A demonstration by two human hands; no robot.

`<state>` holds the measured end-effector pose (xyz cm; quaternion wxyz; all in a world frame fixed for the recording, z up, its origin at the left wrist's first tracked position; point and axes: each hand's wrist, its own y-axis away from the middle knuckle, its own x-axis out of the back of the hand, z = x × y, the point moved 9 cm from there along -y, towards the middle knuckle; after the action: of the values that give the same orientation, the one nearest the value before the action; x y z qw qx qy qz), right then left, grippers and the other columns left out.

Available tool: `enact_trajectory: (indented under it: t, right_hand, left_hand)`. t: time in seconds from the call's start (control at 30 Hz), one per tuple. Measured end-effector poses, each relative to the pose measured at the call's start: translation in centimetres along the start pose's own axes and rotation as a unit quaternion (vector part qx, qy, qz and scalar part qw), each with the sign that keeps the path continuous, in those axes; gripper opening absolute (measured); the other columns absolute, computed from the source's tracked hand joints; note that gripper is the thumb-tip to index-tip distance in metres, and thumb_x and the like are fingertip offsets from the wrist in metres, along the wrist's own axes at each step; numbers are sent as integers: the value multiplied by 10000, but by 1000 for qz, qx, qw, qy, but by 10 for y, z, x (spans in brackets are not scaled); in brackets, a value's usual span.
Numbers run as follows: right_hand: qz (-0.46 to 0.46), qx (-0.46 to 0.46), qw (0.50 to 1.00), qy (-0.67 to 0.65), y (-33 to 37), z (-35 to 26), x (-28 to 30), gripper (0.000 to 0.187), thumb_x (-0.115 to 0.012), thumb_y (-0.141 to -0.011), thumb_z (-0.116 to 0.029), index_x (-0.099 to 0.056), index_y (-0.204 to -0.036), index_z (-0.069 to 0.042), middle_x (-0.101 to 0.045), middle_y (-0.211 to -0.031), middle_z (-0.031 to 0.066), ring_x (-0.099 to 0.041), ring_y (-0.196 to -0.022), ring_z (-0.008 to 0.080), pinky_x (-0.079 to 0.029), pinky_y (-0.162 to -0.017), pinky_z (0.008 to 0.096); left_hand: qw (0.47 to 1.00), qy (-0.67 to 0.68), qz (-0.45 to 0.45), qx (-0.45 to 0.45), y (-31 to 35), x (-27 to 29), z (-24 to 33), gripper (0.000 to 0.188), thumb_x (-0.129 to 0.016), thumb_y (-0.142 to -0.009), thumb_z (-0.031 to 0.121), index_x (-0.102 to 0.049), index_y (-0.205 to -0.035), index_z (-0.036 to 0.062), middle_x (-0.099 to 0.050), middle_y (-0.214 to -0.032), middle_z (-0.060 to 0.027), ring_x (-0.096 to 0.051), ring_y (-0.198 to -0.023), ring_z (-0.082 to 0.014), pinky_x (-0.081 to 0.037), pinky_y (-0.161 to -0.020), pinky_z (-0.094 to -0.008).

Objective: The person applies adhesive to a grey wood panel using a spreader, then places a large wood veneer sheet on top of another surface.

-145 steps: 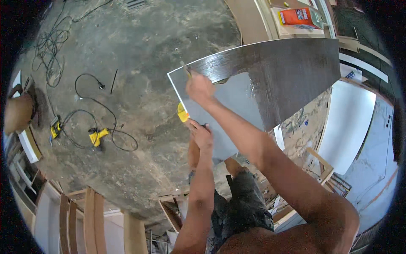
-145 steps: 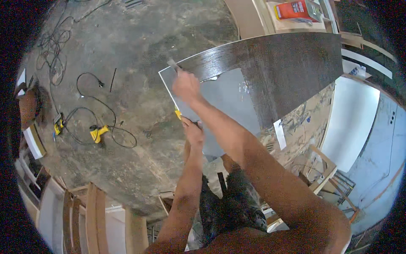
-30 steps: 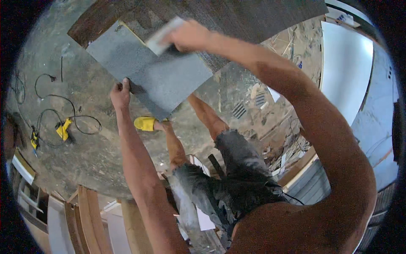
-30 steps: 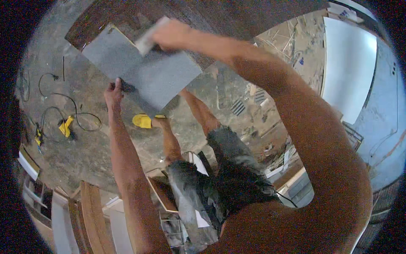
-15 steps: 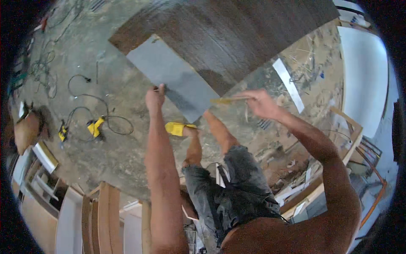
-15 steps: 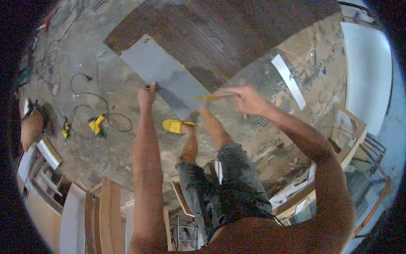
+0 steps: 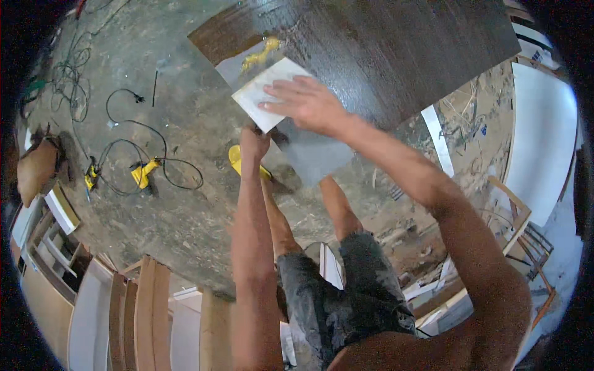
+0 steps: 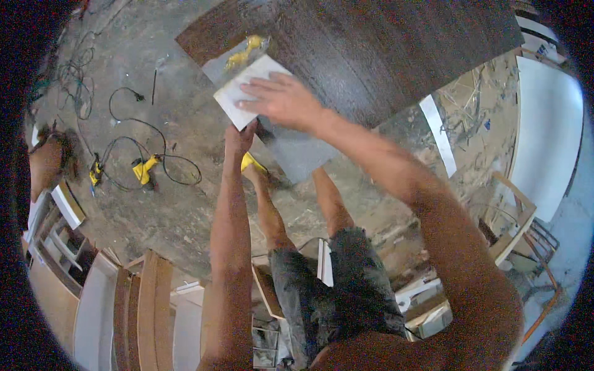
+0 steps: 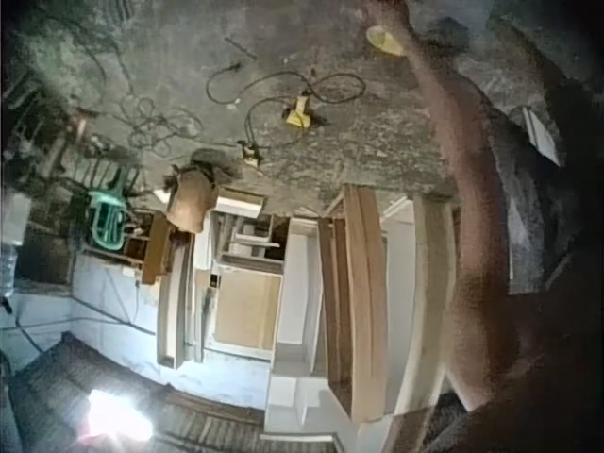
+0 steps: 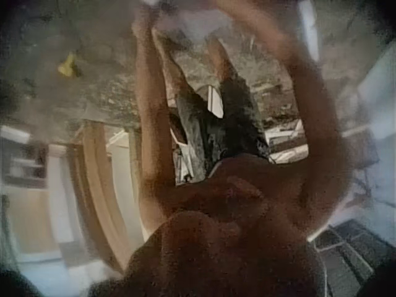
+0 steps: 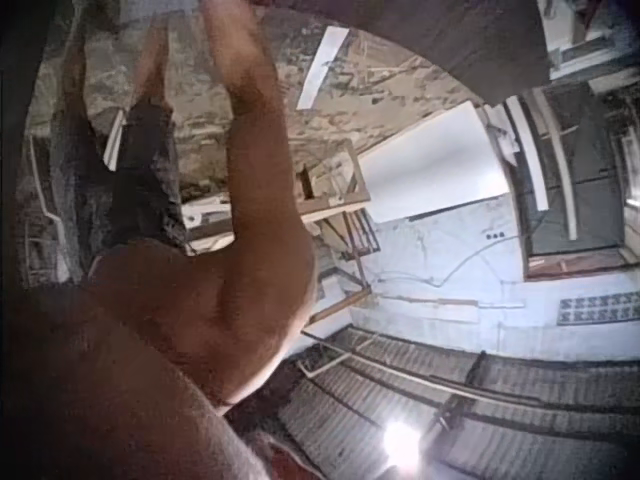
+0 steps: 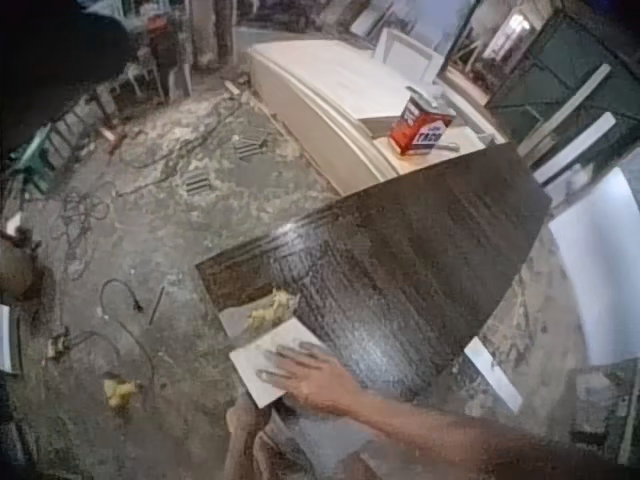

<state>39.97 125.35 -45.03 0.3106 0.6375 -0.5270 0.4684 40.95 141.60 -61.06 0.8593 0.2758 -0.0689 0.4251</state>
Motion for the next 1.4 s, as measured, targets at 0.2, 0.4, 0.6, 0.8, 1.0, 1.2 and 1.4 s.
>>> enact_trajectory:
  t: [0.2,0.4,0.6,0.8,1.0,1.2,1.4]
  right_hand:
    - [-4,-83,991,106,-100,103,43,509,-568,-815,-83,-670,-1266,-295,-724,-1111,82,-696,-1010,297,-569,-868,426]
    - [-197,-162,961,108,-46,90,1,504,-606,-779,-99,-693,-1233,-300,-739,-1009,103,-710,-928,313,-578,-790,450]
    - [-234,-95,966,54,173,-1,-29,400,-654,-774,-137,-714,-1155,-243,-719,-1140,-2,-702,-947,225,-577,-772,400]
    - [-290,-269,913,-99,307,-51,-6,429,-576,-790,13,-705,-1159,-163,-723,-1110,59,-706,-953,273,-573,-798,371]
    - [-51,-340,907,-243,189,-16,128,528,-522,-790,46,-660,-1256,-160,-680,-1234,114,-665,-1097,319,-536,-943,408]
    - [68,-174,982,-3,6,9,81,549,-580,-792,-12,-602,-1318,-165,-619,-1328,108,-613,-1191,294,-509,-969,427]
    - [33,-215,976,-6,-40,-18,1,548,-598,-768,35,-647,-1271,-177,-620,-1335,125,-613,-1189,314,-494,-1008,410]
  left_hand:
    - [995,-90,6,42,-16,-29,2,568,-687,-877,536,-645,-869,-31,-640,-719,-213,-643,-672,-333,-483,-651,-438]
    - [988,-121,-35,93,-13,-24,-8,504,-688,-870,489,-697,-913,-13,-705,-892,-238,-679,-903,-429,-521,-778,-473]
    - [979,-146,-136,43,-31,-17,-17,495,-652,-894,476,-711,-993,-5,-695,-883,-260,-686,-903,-424,-525,-797,-459]
    - [981,-156,-116,15,-24,-9,6,502,-650,-901,474,-711,-937,-23,-684,-820,-247,-677,-848,-446,-520,-737,-451]
    - [976,-207,-28,58,3,-25,37,440,-616,-936,456,-709,-1003,31,-698,-927,-238,-670,-879,-445,-523,-758,-497]
    - [980,-191,-5,58,18,-25,20,376,-613,-945,431,-696,-1003,68,-706,-961,-216,-669,-908,-452,-519,-782,-531]
    - [982,-178,0,57,30,-3,-7,397,-588,-957,435,-657,-1010,48,-702,-914,-232,-670,-895,-448,-520,-756,-531]
